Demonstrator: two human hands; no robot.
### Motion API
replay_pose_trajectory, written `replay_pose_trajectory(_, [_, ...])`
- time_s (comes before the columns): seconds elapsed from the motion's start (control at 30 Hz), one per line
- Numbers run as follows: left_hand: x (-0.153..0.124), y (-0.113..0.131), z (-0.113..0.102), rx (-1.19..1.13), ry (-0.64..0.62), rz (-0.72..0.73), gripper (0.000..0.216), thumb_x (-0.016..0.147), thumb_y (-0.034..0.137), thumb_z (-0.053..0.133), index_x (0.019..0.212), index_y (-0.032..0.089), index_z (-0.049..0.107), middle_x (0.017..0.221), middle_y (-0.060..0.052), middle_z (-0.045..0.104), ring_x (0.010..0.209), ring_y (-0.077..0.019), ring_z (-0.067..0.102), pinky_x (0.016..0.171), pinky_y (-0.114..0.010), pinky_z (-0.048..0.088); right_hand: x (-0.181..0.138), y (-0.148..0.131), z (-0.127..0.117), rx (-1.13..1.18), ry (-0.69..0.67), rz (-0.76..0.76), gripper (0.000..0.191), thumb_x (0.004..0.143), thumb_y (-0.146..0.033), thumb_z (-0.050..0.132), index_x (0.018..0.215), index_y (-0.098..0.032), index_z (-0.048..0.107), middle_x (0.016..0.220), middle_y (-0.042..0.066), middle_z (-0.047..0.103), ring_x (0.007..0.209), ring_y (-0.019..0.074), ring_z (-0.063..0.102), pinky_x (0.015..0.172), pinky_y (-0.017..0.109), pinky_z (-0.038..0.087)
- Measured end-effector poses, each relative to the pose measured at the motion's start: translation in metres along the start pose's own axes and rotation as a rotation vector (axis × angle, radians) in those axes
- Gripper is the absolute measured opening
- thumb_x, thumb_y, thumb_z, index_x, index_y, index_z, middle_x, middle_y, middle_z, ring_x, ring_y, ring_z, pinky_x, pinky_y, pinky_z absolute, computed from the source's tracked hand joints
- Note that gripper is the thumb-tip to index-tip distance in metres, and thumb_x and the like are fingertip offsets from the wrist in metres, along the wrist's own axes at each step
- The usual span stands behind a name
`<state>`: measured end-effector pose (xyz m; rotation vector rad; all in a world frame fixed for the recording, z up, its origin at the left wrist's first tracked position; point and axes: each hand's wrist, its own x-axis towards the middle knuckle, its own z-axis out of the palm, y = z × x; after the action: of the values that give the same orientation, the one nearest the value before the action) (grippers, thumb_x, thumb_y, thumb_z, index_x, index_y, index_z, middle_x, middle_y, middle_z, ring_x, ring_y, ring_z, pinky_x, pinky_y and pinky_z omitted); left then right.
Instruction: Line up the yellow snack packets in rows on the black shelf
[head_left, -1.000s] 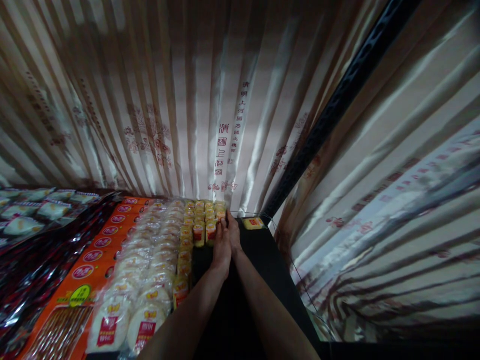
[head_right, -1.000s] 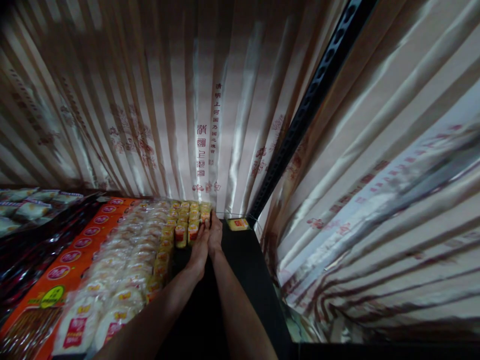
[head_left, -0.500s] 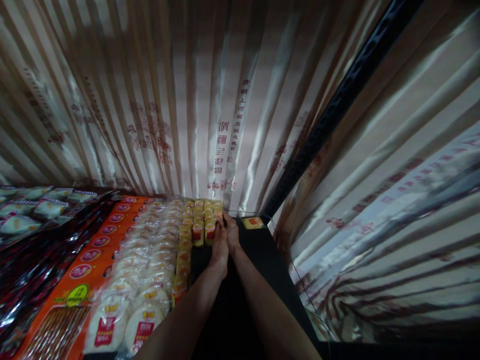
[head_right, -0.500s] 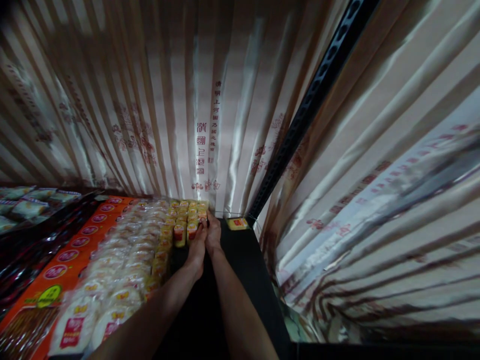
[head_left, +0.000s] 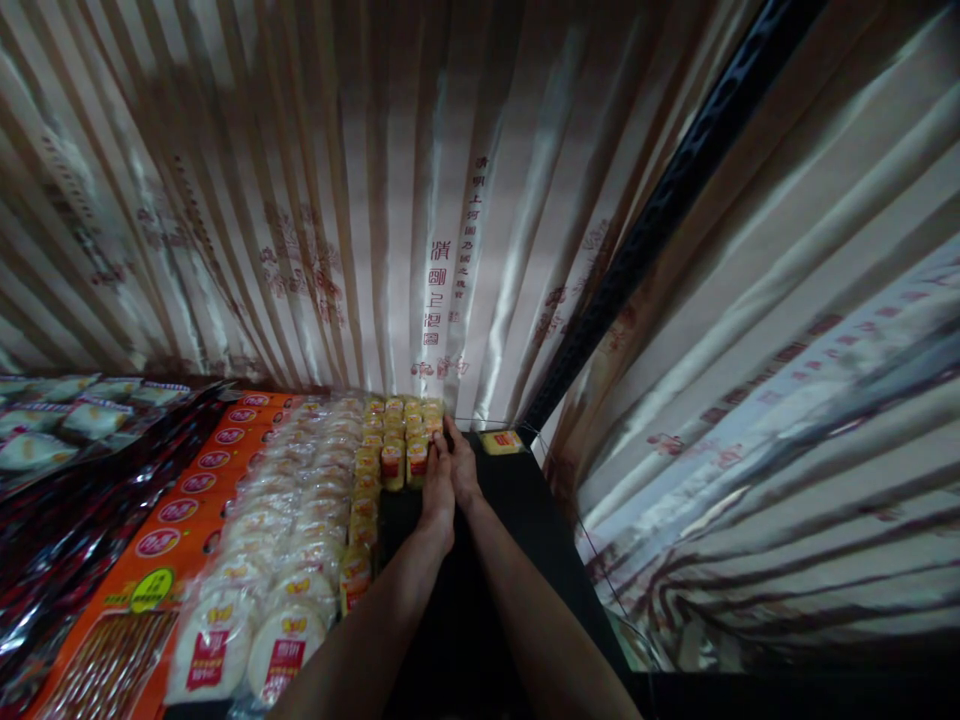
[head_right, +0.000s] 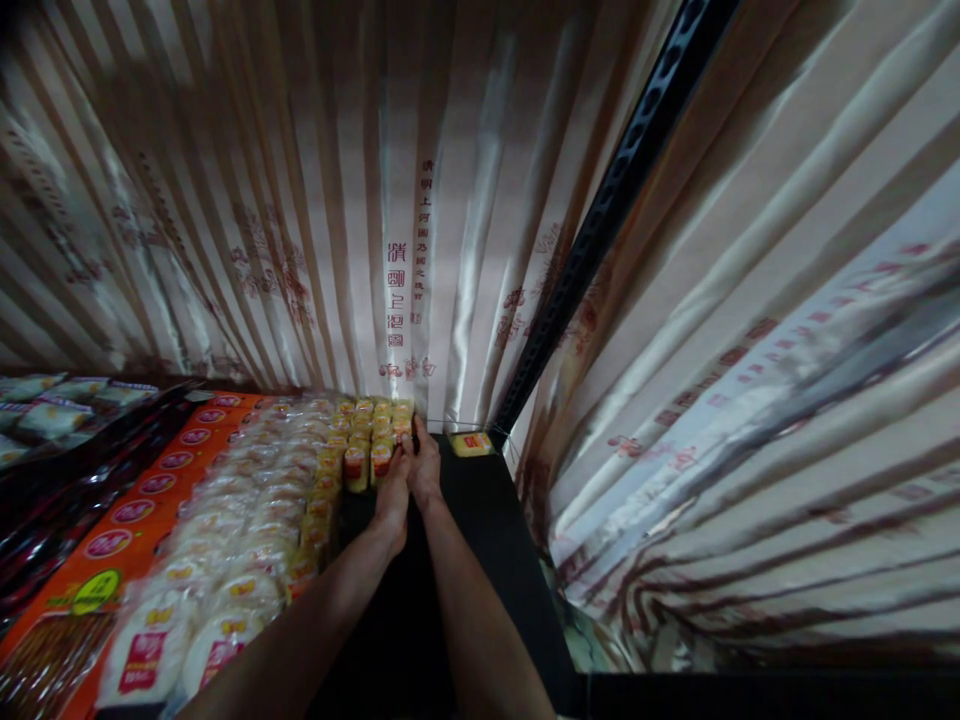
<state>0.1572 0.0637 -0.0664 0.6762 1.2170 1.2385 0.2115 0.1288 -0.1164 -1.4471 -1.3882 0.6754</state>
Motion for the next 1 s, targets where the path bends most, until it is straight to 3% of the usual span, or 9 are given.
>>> replay_pose_trajectory(0.17, [-0.003, 0.001, 0.001, -0.011, 0.004, -0.036, 0.045, 0.092, 0.029, 0.037, 0.136, 0.021, 0.037, 0.146, -0.002, 0.035, 0.134, -0.0124, 0.031, 0.111, -0.026, 0.024, -0.008, -0.004, -0.005, -0.109, 0.122, -0.021, 0.044, 0.083, -0.035, 0.041, 0.119, -0.013, 0.057, 0.116, 0.011, 0.062, 0.106, 0.0197, 0.055, 0.096, 0.034, 0.042])
replay_pose_trajectory(0.27, [-0.007, -0.002, 0.001, -0.046, -0.006, -0.049, 0.043, 0.092, 0.024, 0.037, 0.134, 0.019, 0.041, 0.145, -0.003, 0.035, 0.133, -0.0120, 0.032, 0.109, -0.024, 0.029, -0.013, -0.006, -0.019, -0.277, 0.224, -0.119, 0.038, 0.085, -0.028, 0.037, 0.112, -0.015, 0.060, 0.111, 0.010, 0.063, 0.106, 0.0208, 0.052, 0.098, 0.039, 0.038])
replay_pose_trajectory(0.43, [-0.020, -0.004, 0.004, -0.073, -0.018, -0.111, 0.041, 0.092, 0.023, 0.038, 0.133, 0.019, 0.043, 0.146, -0.003, 0.033, 0.133, -0.0141, 0.032, 0.107, -0.026, 0.034, -0.019, 0.006, -0.053, -0.534, 0.343, -0.140, 0.035, 0.081, -0.024, 0.045, 0.112, -0.021, 0.060, 0.132, 0.009, 0.049, 0.125, 0.0284, 0.031, 0.101, 0.051, 0.029])
replay_pose_trajectory(0.53, [-0.031, -0.002, 0.005, -0.087, -0.021, -0.172, 0.041, 0.093, 0.022, 0.036, 0.133, 0.020, 0.043, 0.146, -0.004, 0.034, 0.133, -0.0147, 0.033, 0.105, -0.025, 0.037, -0.019, 0.023, -0.066, -0.587, 0.323, -0.099, 0.034, 0.077, -0.021, 0.049, 0.108, -0.022, 0.062, 0.137, 0.010, 0.044, 0.129, 0.0325, 0.025, 0.099, 0.055, 0.029])
replay_pose_trajectory(0.7, [-0.044, 0.001, 0.004, -0.101, -0.028, -0.231, 0.041, 0.093, 0.023, 0.035, 0.133, 0.016, 0.042, 0.147, -0.007, 0.032, 0.132, -0.0167, 0.035, 0.102, -0.024, 0.041, -0.018, 0.039, -0.077, -0.511, 0.240, -0.226, 0.029, 0.077, -0.014, 0.042, 0.098, -0.015, 0.062, 0.120, 0.014, 0.057, 0.119, 0.0246, 0.044, 0.101, 0.047, 0.035])
replay_pose_trajectory(0.83, [-0.052, 0.001, 0.003, -0.110, -0.035, -0.243, 0.039, 0.093, 0.024, 0.036, 0.130, 0.016, 0.044, 0.147, -0.008, 0.033, 0.131, -0.0174, 0.037, 0.099, -0.025, 0.044, -0.035, 0.033, -0.080, -0.421, 0.210, -0.262, 0.024, 0.076, -0.014, 0.043, 0.091, -0.016, 0.063, 0.113, 0.013, 0.062, 0.110, 0.0227, 0.052, 0.097, 0.042, 0.040])
replay_pose_trajectory(1.0, [-0.062, 0.001, -0.001, -0.103, 0.006, -0.294, 0.040, 0.091, 0.026, 0.039, 0.129, 0.015, 0.042, 0.141, -0.011, 0.040, 0.120, -0.0195, 0.050, 0.089, -0.026, 0.051, -0.082, 0.015, -0.077, -0.304, 0.151, -0.228, 0.022, 0.075, -0.016, 0.046, 0.088, -0.019, 0.063, 0.114, 0.012, 0.062, 0.109, 0.0215, 0.054, 0.096, 0.040, 0.043])
